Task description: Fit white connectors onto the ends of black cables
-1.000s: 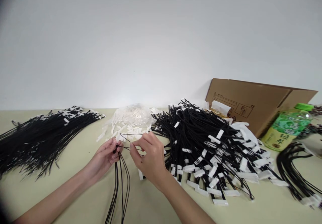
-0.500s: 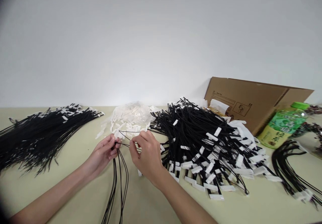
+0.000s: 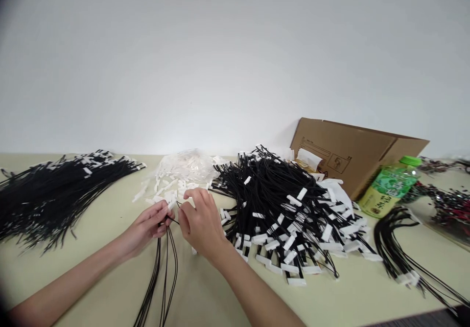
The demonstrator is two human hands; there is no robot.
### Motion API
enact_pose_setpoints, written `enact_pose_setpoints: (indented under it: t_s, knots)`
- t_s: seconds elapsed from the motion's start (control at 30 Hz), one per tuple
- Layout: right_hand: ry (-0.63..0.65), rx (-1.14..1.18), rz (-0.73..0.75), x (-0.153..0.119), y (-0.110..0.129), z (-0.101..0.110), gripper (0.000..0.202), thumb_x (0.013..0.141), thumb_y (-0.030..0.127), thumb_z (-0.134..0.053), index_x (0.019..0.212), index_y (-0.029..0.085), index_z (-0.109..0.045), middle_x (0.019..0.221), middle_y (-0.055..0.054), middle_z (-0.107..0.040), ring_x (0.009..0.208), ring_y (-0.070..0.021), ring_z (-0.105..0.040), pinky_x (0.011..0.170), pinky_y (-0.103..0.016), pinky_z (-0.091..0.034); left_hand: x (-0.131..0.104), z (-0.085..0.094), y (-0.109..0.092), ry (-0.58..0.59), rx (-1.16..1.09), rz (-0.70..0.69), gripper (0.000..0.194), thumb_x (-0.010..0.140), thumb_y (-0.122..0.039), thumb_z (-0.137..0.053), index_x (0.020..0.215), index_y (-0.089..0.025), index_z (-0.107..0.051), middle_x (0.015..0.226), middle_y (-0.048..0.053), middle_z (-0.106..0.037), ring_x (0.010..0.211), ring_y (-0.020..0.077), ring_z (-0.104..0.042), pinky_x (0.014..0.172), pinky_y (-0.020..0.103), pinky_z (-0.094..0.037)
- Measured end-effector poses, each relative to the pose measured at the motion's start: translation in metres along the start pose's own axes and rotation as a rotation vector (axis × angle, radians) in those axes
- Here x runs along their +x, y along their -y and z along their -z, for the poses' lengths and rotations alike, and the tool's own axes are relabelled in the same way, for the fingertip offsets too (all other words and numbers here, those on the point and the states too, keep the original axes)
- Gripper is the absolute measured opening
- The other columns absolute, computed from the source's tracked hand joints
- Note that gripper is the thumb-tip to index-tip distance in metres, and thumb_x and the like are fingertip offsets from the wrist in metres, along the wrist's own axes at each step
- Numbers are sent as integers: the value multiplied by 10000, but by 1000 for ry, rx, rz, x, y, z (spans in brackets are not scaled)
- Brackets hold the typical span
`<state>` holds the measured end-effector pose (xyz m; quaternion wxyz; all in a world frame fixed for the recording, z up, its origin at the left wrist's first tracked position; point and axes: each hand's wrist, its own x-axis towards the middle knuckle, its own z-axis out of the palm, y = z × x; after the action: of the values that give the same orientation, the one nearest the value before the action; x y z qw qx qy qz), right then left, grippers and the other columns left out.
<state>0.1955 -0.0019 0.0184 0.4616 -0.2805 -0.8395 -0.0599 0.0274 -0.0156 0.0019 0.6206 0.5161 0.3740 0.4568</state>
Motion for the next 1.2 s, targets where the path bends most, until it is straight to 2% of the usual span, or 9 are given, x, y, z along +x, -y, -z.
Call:
enact_pose_setpoints:
  t_s: [0.2,0.43,0.77,1.03,1.2]
  knots:
    - [79,411,-79,1,-1,-3,55,814,118,-389,789,148,-427,1068,-69,-513,1003,-115,-472,866,-265,-391,-3,-3,-4,36,-29,50,317,776,-417,-508,746,-126,-386,678,3,-393,507,32,-306,467,157,-223]
    - [120,585,-257,8,2,2,94,808,146,-419,745,138,-489,1028,-85,-568,980,-122,-527,846,-256,-411,-3,-1,-9,29,-5,77,337,763,-447,-512,758,-124,-415,667,3,-402,496,35,-317,463,160,-225]
    - [169,646,-331,11,-4,2,93,794,136,-439,727,132,-503,1001,-84,-569,942,-115,-533,806,-241,-417,0,2,-12,66,1,116,324,798,-434,-464,765,-116,-411,680,5,-405,501,32,-327,461,162,-216]
    - [169,553,-260,13,-4,3,110,795,125,-410,701,131,-468,940,-88,-561,881,-105,-538,777,-229,-426,1,1,-10,61,-23,146,320,779,-427,-497,758,-120,-411,684,9,-429,500,35,-349,457,160,-221]
    - [146,488,-244,10,-4,-2,117,807,132,-409,732,133,-499,955,-77,-557,904,-105,-530,806,-234,-424,-1,-2,-9,45,-99,145,286,793,-388,-496,757,-110,-436,682,13,-447,491,29,-363,444,155,-218]
